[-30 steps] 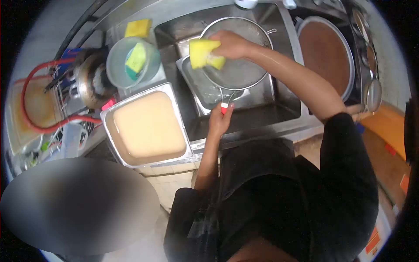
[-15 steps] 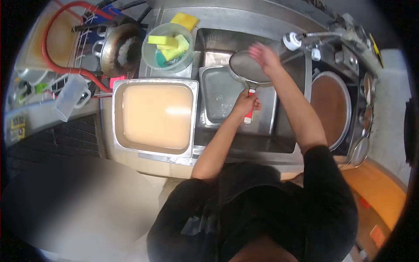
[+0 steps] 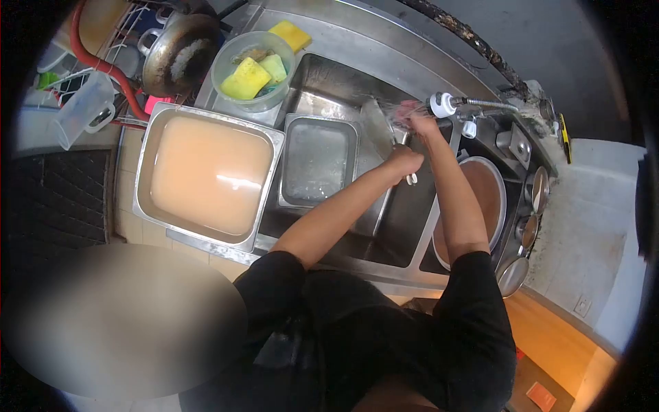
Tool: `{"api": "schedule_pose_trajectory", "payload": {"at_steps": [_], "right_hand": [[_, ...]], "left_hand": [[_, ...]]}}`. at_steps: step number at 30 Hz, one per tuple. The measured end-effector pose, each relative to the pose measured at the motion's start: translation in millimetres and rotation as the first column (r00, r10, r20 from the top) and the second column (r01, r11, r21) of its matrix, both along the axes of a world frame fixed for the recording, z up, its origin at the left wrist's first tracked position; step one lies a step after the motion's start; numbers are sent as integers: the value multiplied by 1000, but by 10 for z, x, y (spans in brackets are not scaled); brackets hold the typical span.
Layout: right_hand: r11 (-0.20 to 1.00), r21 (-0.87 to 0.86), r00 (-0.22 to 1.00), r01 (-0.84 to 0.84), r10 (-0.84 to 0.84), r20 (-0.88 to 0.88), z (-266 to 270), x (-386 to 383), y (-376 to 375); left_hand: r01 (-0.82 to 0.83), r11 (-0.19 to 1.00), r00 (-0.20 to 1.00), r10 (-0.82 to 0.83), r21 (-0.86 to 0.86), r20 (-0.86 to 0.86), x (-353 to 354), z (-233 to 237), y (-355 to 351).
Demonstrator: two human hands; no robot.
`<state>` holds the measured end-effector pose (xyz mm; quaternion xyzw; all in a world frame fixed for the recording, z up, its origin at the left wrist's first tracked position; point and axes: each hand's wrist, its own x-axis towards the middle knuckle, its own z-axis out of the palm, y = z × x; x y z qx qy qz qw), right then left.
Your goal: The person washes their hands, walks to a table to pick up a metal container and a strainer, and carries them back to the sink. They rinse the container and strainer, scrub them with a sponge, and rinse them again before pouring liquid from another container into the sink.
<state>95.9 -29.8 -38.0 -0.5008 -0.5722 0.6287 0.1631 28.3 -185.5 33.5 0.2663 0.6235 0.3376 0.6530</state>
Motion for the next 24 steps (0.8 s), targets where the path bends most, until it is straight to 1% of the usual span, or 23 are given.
{"api": "schedule_pose_trajectory", "payload": {"at_steps": [1, 3, 4, 5, 6, 7, 8, 9, 10, 12, 13, 15, 16, 17, 18, 19, 20, 21, 22, 23, 24], "right_hand": [[1000, 1, 1000, -4, 4, 4, 17, -53, 30], [983, -183, 961, -30, 79, 266, 25, -133, 33], [982, -184, 960, -36, 85, 267, 38, -172, 27], [970, -233, 950, -75, 140, 279, 49, -206, 11], [953, -279, 937, -115, 197, 287, 65, -254, 6], [952, -281, 936, -123, 206, 287, 1, -269, 55], [936, -318, 923, -154, 251, 292, -97, -258, 113], [917, -354, 909, -182, 294, 295, -193, -242, 163], [916, -355, 908, -187, 299, 295, -99, -284, 98], [922, -292, 808, -254, 368, 459, 232, -394, -107], [920, -295, 804, -258, 373, 463, 155, -364, -91], [899, -265, 813, -349, 431, 391, -69, -272, 7], [899, -266, 812, -349, 431, 392, -53, -256, 3], [926, -257, 859, -276, 357, 366, -41, -212, -27], [948, -249, 899, -201, 279, 337, -29, -181, -54], [948, -248, 900, -201, 279, 334, -32, -150, -51], [947, -281, 944, -157, 228, 238, -50, -97, -28], [941, -319, 975, -115, 168, 145, -85, -37, -4], [941, -319, 975, -115, 169, 147, -146, 33, 24], [925, -363, 989, -111, 138, 50, -193, 94, 54], [908, -404, 994, -111, 100, -47, -231, 145, 110]], "left_hand": [[-4, 1000, 1000, 4, 1, 4, 19, -8, -26], [-43, 998, 999, 44, 37, -15, 71, -23, -80], [-48, 998, 999, 49, 36, -15, 83, -46, -100], [75, 990, 980, -51, 121, -193, 93, -70, -128], [208, 961, 918, -128, 182, -374, 84, -93, -131], [199, 963, 920, -120, 180, -374, 41, -40, -121], [347, 924, 870, -254, 158, -423, -7, 45, -116], [416, 898, 837, -317, 143, -446, -31, 84, -124], [482, 866, 800, -376, 128, -468, -48, 108, -128], [515, 846, 782, -395, 141, -482, 30, 42, -140], [523, 840, 778, -400, 147, -485, 84, -6, -146], [301, 948, 864, -223, 107, -451, 209, -170, -134], [300, 948, 865, -223, 108, -450, 172, -135, -141], [149, 987, 974, -135, 65, -183, 124, -111, -165], [12, 1000, 996, -11, -20, 88, 78, -77, -176], [13, 1000, 996, -11, -20, 85, 86, -199, -163], [-41, 996, 995, 33, 77, 95, 120, -432, -154], [-93, 981, 991, 74, 172, 113, 146, -561, -154], [-216, 943, 972, 182, 252, 151, 109, -448, -256], [-215, 943, 972, 180, 256, 154, 48, -508, -275], [-238, 905, 961, 271, 352, -48, -32, -569, -265]]}}
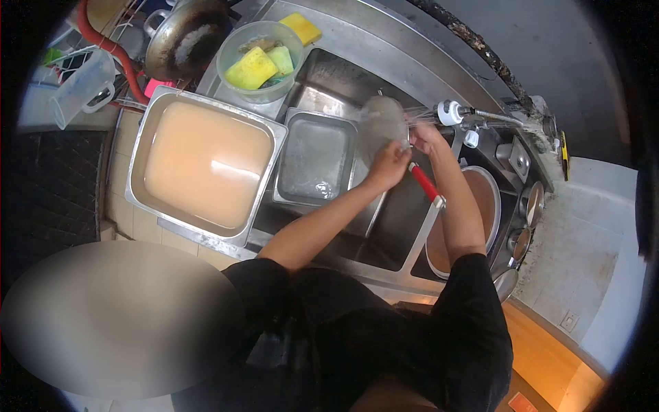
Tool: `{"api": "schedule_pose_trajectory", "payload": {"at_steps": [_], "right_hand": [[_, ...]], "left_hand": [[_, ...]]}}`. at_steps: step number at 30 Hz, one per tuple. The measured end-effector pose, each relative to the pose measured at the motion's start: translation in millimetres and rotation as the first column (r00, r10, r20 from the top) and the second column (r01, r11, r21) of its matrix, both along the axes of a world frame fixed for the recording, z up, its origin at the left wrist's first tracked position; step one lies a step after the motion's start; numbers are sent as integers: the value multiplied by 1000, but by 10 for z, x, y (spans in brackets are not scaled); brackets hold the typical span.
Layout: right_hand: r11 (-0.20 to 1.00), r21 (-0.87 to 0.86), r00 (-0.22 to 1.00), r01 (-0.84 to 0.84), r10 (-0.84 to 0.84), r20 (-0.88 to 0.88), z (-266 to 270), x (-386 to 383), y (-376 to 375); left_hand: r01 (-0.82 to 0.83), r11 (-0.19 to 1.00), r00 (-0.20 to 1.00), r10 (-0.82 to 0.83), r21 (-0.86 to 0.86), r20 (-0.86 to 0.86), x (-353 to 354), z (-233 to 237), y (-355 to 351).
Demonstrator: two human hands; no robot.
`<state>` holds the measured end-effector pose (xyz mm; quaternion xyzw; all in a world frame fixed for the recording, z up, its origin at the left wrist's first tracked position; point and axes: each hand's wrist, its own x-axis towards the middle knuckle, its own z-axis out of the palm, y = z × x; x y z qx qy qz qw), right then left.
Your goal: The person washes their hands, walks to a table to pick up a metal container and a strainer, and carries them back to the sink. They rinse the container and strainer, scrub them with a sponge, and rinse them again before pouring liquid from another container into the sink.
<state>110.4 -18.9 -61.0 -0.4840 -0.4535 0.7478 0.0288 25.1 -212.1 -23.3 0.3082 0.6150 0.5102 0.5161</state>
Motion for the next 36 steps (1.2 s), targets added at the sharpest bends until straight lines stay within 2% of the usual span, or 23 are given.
{"api": "schedule_pose_trajectory", "payload": {"at_steps": [1, 2, 5, 10, 11, 13, 15, 16, 17, 18, 19, 21, 22, 23, 24, 27, 29, 30, 31, 33, 34, 35, 36], "right_hand": [[1000, 3, 1000, 3, -3, 4, 135, -19, -64], [996, -46, 997, 75, -75, -7, 410, -106, -234], [974, -85, 977, 212, -214, -16, 838, -197, -589], [905, -211, 922, 370, -385, -37, 693, 376, -553], [906, -201, 922, 371, -385, -33, 827, 376, -635], [864, -129, 872, 487, -488, 22, 1051, 376, -802], [841, -122, 846, 527, -533, -21, 966, 552, -855], [828, -73, 828, 555, -559, -49, 930, 607, -899], [814, -23, 811, 581, -580, -76, 974, 585, -960], [791, 42, 792, 611, -611, -13, 1010, 546, -1012], [788, 42, 789, 614, -614, -10, 999, 553, -1023], [730, 43, 730, 682, -683, 4, 948, 557, -1075], [726, 88, 728, 682, -685, 11, 1040, 505, -1153], [725, 91, 727, 683, -686, 12, 1038, 505, -1174], [731, 132, 738, 670, -675, -7, 1036, 513, -1199], [738, 164, 752, 655, -658, -43, 910, 581, -1134], [736, 144, 748, 661, -662, -52, 915, 469, -1223], [734, 115, 741, 670, -671, -30, 1054, 407, -1276], [724, 91, 728, 684, -685, -19, 1200, 312, -1305], [696, 106, 697, 710, -716, 29, 1210, 296, -1329], [688, 105, 692, 718, -722, -7, 1084, 324, -1282], [684, 96, 690, 723, -722, -48, 944, 306, -1230], [691, 47, 692, 721, -716, -93, 830, 299, -1164]], "left_hand": [[-92, 994, 972, 102, 57, -212, -45, -48, 11], [-92, 994, 973, 102, 58, -209, -87, -39, 31], [-341, 913, 762, 407, 222, -503, -223, 84, 162], [97, 895, 622, 287, 435, -728, -29, 317, 460], [94, 891, 627, 293, 443, -722, -16, 323, 511], [309, 872, 686, 72, 379, -724, -56, 304, 645], [313, 893, 735, -12, 323, -678, -43, 88, 935], [-45, 973, 818, 167, 228, -551, 123, -181, 1109], [-387, 920, 816, 375, 66, -440, 175, -141, 1143], [-277, 922, 758, 382, 270, -528, 342, -115, 1000], [-274, 924, 761, 378, 267, -527, 356, 82, 861], [110, 942, 706, 150, 317, -692, 326, 310, 665], [174, 982, 888, -126, 68, -443, 234, 88, 888], [175, 982, 889, -127, 71, -440, 265, -214, 1111], [-88, 996, 921, 92, 29, -379, 358, -541, 1299], [55, 993, 969, -79, -103, -236, 256, 213, 840], [-19, 944, 625, 268, 329, -733, 385, 254, 689], [-144, 927, 869, 285, 346, -403, 320, -35, 933], [-144, 928, 871, 284, 345, -401, 118, -247, 1146], [-220, 939, 975, 202, -266, -94, -188, -495, 1364], [-148, 985, 976, 130, -94, -172, -43, -371, 1255], [-152, 984, 975, 133, -94, -179, 48, -153, 1093], [-154, 964, 805, 249, 217, -538, 112, 78, 911]]}}
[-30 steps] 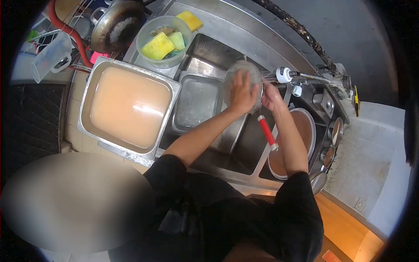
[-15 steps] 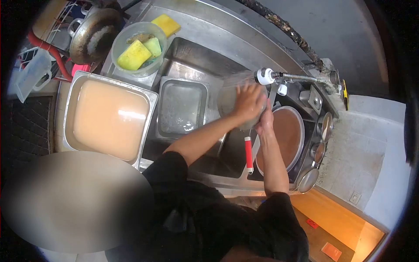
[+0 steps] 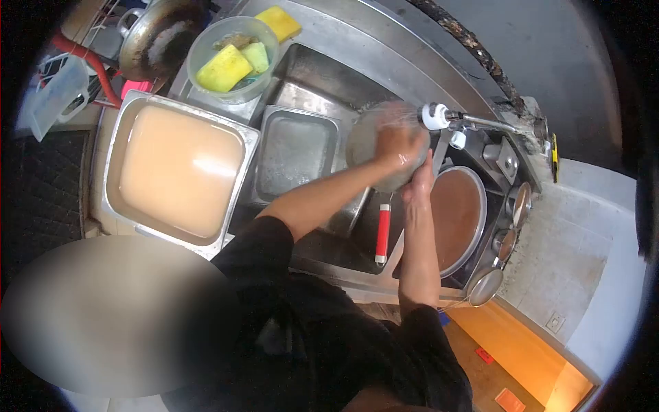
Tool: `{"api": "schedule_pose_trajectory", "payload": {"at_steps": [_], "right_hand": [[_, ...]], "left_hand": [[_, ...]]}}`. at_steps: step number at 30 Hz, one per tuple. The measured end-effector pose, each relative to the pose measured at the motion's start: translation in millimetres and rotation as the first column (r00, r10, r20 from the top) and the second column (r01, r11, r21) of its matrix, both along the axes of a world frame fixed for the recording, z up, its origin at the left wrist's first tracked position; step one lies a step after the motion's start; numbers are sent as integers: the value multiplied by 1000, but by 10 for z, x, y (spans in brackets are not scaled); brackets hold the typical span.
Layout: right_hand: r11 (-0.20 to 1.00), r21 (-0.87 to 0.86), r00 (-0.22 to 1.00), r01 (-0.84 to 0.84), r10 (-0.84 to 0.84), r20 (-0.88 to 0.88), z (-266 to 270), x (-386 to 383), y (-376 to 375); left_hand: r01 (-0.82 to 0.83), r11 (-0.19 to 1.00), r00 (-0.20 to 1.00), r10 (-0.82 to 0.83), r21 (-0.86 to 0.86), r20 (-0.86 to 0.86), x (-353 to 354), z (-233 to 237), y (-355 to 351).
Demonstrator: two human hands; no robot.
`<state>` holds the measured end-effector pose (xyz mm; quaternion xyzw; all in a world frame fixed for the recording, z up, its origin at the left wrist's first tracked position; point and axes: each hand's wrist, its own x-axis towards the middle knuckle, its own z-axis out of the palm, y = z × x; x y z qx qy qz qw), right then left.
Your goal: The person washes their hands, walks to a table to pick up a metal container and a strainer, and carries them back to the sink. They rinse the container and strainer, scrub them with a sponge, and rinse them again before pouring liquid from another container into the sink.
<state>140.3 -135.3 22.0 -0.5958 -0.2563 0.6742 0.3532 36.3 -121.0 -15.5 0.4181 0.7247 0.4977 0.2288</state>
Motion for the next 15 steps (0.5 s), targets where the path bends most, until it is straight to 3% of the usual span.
{"api": "schedule_pose_trajectory", "payload": {"at_steps": [1, 2, 3, 4, 5, 6, 7, 8, 9, 10, 11, 12, 13, 15], "right_hand": [[1000, -14, 1000, -9, 9, -6, -32, 0, 41], [1000, -15, 998, -21, 20, -54, -49, 23, 64], [1000, -10, 995, -30, 29, -100, -47, 23, 66], [998, -39, 998, -42, 40, -56, 139, -17, -5], [998, -41, 998, -41, 39, -51, 250, -87, -49], [1000, -22, 1000, -12, 11, -26, 346, -159, -88], [1000, 0, 1000, 22, -22, -5, 406, -179, -93], [999, 24, 1000, 23, -23, -4, 187, -105, 7], [998, 41, 999, 38, -37, -13, 81, -66, 70], [999, 15, 995, 36, -35, -91, 0, -26, 102], [999, -10, 985, 34, -35, -168, 28, -37, 89], [998, 4, 986, 56, -54, -157, 72, 3, 34], [997, 13, 985, 73, -70, -157, 156, 43, -33], [998, -32, 983, 50, -55, -175, 295, 132, -103]], "left_hand": [[26, 974, 903, 74, 226, -423, 43, 110, -112], [42, 976, 969, 13, 213, -247, 26, -107, 48], [33, 979, 969, 18, 203, -246, -199, -344, 268], [116, 993, 972, -114, -1, 205, -469, -557, 524], [279, 950, 766, -132, -141, 629, -607, -670, 618], [222, 945, 797, -34, -241, 603, -710, -385, 456], [230, 945, 795, -44, -233, 605, -480, -279, 341], [3, 991, 990, 17, -137, 143, -188, -171, 238], [-154, 985, 927, 169, 72, -334, 25, -60, 119], [6, 984, 840, 92, 178, -535, -4, 201, -81], [21, 982, 839, 85, 188, -537, -110, 32, -3], [164, 975, 975, -137, 148, -177, -250, -184, 151], [311, 936, 916, -341, 163, 211, -394, -363, 288], [422, 871, 803, -232, -250, 549, -851, -509, 307]]}}
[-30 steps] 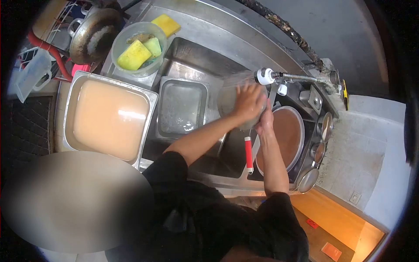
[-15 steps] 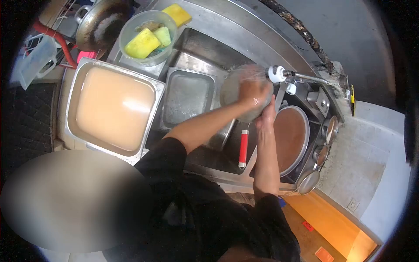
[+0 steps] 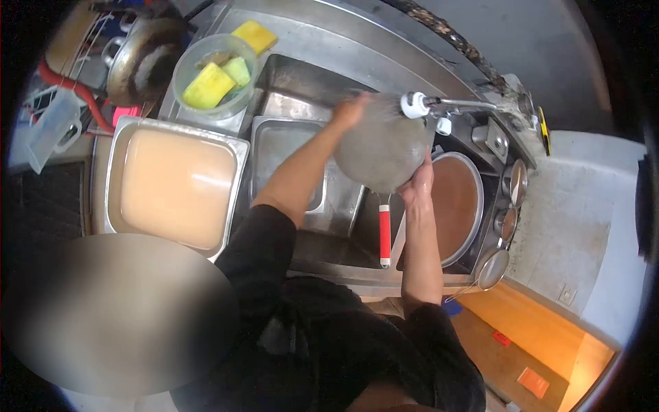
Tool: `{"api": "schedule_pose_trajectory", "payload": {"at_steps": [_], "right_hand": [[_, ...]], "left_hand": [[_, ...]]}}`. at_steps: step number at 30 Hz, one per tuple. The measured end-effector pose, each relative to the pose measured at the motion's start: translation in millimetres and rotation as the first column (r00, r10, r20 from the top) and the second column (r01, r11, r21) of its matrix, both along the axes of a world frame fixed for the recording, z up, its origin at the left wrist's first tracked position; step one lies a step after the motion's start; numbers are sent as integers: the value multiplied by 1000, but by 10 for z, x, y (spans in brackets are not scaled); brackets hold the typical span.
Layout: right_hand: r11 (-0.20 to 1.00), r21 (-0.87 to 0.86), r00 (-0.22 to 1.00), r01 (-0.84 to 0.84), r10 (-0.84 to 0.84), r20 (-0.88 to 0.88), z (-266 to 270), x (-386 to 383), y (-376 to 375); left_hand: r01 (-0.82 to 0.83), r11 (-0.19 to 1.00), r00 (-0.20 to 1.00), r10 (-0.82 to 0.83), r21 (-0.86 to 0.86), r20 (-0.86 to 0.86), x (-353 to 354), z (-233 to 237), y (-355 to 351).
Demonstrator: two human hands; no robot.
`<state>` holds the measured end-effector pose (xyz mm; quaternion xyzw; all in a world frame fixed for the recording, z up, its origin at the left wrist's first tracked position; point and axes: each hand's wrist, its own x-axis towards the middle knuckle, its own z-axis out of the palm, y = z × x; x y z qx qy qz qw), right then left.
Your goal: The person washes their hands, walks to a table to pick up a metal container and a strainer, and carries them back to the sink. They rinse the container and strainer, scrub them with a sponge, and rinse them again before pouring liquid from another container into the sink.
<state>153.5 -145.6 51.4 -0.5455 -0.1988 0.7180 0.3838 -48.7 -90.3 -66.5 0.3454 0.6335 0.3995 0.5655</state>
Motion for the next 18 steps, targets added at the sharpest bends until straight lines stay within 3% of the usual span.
{"api": "schedule_pose_trajectory", "payload": {"at_steps": [2, 4, 6, 7, 8, 10, 11, 12, 13, 14, 15, 16, 17, 18], "right_hand": [[999, -2, 999, -35, 35, -7, -7, 93, 3], [998, 2, 997, -68, 68, -32, -86, 147, 109], [993, -51, 988, -104, 109, 113, -176, 268, 205], [996, -47, 992, -82, 86, 95, -155, 237, 187], [994, -2, 986, -106, 105, 130, -95, 179, 151], [996, 44, 985, -82, 74, 154, -184, 284, 141], [980, 114, 967, -160, 133, 215, -413, 420, 186], [955, 187, 943, -231, 173, 283, -507, 574, 210], [904, 170, 818, -392, 259, 513, -335, 680, 86], [854, 160, 739, -496, 319, 593, -401, 771, -99], [803, 134, 645, -580, 353, 678, -577, 908, -235], [551, 267, 544, -791, 433, 718, -1005, 1218, -342], [508, -153, 235, -848, 618, 750, -1016, 1274, -398], [629, -137, 415, -765, 645, 641, -518, 1188, -690]], "left_hand": [[-2, 988, 987, 27, -157, 157, -122, -256, -132], [18, 993, 980, 5, -115, 198, -227, -156, -267], [40, 995, 971, -16, -96, 240, -205, -107, -341], [-74, 986, 932, 121, -147, 342, -193, -112, -319], [-178, 962, 866, 254, -208, 431, -175, -113, -290], [-179, 975, 844, 222, -134, 488, -176, -137, -199], [-201, 978, 806, 202, -65, 556, -189, -171, -123], [-204, 975, 826, 217, -84, 521, -294, -492, -21], [-192, 980, 866, 196, -57, 459, -249, -166, -117], [-178, 983, 902, 176, -32, 394, -199, 185, -206], [-199, 972, 930, 148, 123, 336, -227, -79, -144], [-141, 988, 854, 89, 63, 513, -262, -65, -126], [-66, 998, 745, 61, -19, 665, -249, -60, -185], [-29, 991, 801, 100, -129, 590, -167, 93, -317]]}}
